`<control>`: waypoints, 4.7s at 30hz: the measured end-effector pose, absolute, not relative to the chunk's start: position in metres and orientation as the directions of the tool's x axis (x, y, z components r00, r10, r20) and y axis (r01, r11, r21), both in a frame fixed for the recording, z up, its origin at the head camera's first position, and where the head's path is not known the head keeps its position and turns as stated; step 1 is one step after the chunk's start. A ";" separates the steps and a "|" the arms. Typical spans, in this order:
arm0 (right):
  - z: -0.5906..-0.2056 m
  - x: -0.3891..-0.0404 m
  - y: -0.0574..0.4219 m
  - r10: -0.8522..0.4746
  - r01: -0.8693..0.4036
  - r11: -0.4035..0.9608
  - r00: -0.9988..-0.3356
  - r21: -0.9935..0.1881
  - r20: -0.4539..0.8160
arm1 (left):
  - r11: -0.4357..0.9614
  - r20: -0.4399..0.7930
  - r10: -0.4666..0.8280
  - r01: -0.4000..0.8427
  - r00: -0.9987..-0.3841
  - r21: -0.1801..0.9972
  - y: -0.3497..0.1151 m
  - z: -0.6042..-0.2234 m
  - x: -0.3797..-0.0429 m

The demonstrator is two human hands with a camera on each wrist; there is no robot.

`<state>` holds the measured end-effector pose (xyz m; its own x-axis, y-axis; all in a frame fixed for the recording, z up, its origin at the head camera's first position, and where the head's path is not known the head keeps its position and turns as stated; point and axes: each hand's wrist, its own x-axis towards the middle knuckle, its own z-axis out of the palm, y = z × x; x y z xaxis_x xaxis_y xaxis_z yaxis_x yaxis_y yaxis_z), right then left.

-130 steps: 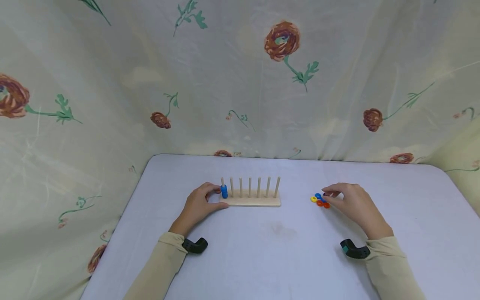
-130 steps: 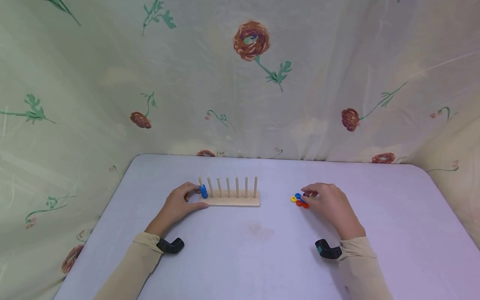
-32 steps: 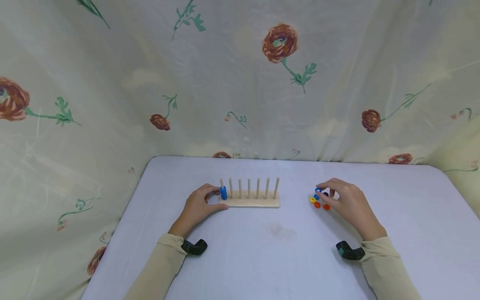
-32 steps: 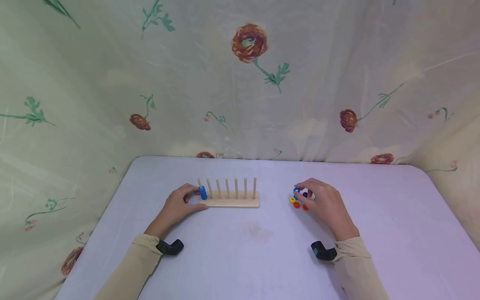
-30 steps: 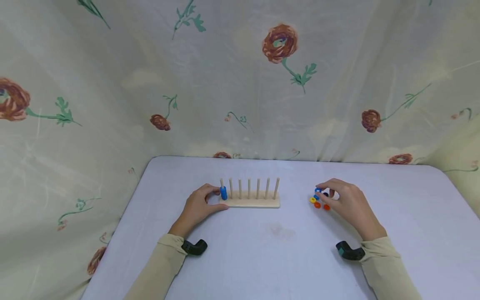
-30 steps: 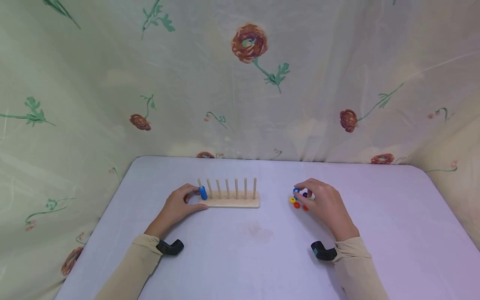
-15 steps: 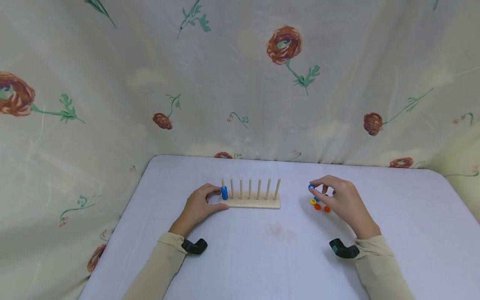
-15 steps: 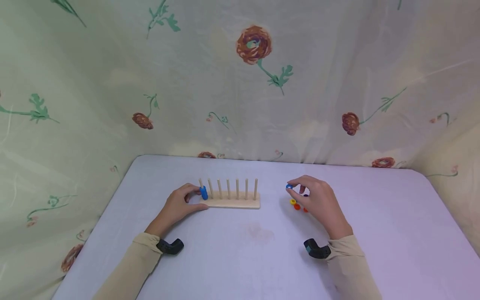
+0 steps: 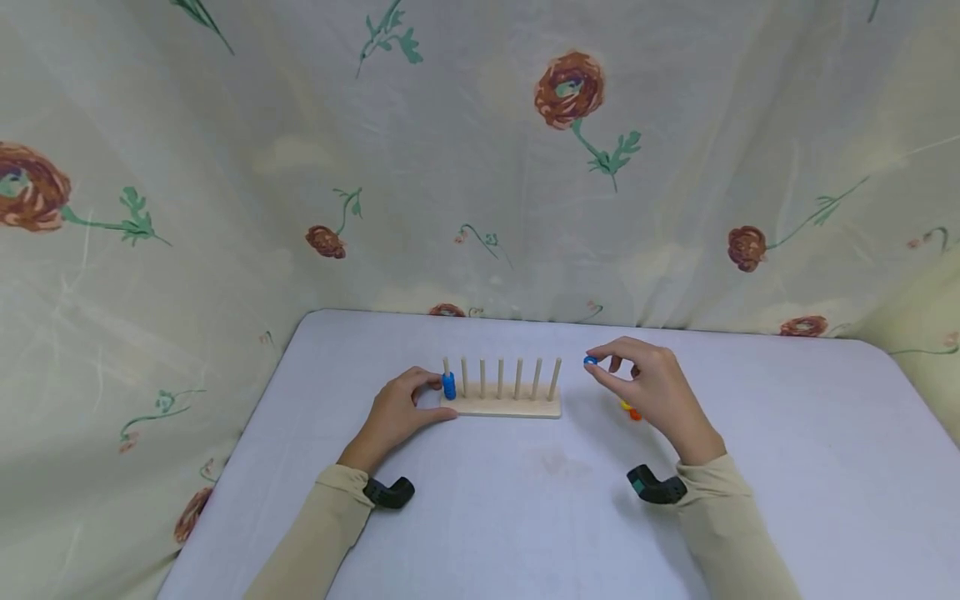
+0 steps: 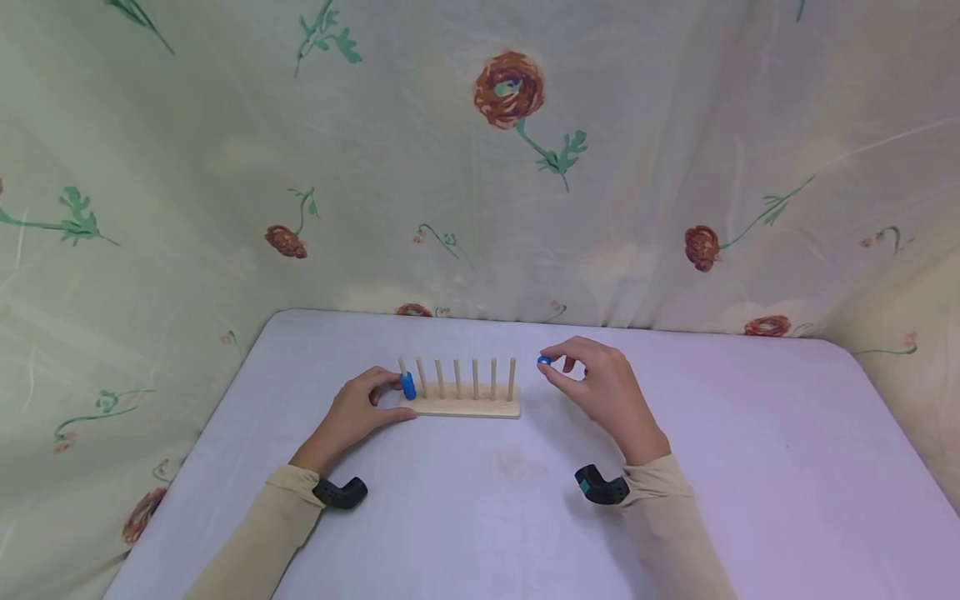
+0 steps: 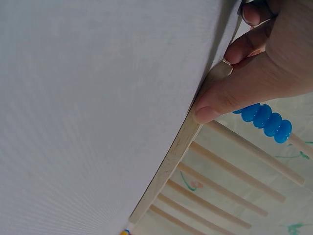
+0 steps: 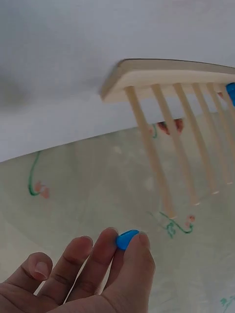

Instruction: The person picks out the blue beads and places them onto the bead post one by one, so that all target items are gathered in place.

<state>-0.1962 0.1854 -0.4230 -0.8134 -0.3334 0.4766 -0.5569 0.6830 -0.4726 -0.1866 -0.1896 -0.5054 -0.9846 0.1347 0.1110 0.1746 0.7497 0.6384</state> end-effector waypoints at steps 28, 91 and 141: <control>-0.408 -0.199 0.079 -0.418 -0.615 0.550 -0.788 -0.565 0.451 | 0.759 0.107 0.136 0.173 -0.985 0.627 -0.189 -0.503 -0.186; -0.418 -0.202 0.011 -0.469 -0.702 0.582 -0.702 -0.410 0.536 | 0.734 0.120 0.145 0.188 -0.982 0.653 -0.191 -0.504 -0.186; -0.406 -0.208 0.096 -0.352 -0.605 0.661 -0.772 -0.444 0.529 | 0.753 0.103 0.131 0.167 -0.986 0.636 -0.190 -0.505 -0.186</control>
<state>-0.2076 0.0960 -0.4063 -0.7722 -0.3520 0.5290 -0.6052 0.6610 -0.4437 -0.1861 -0.1904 -0.5052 -0.9859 0.1315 0.1032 0.1670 0.7534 0.6360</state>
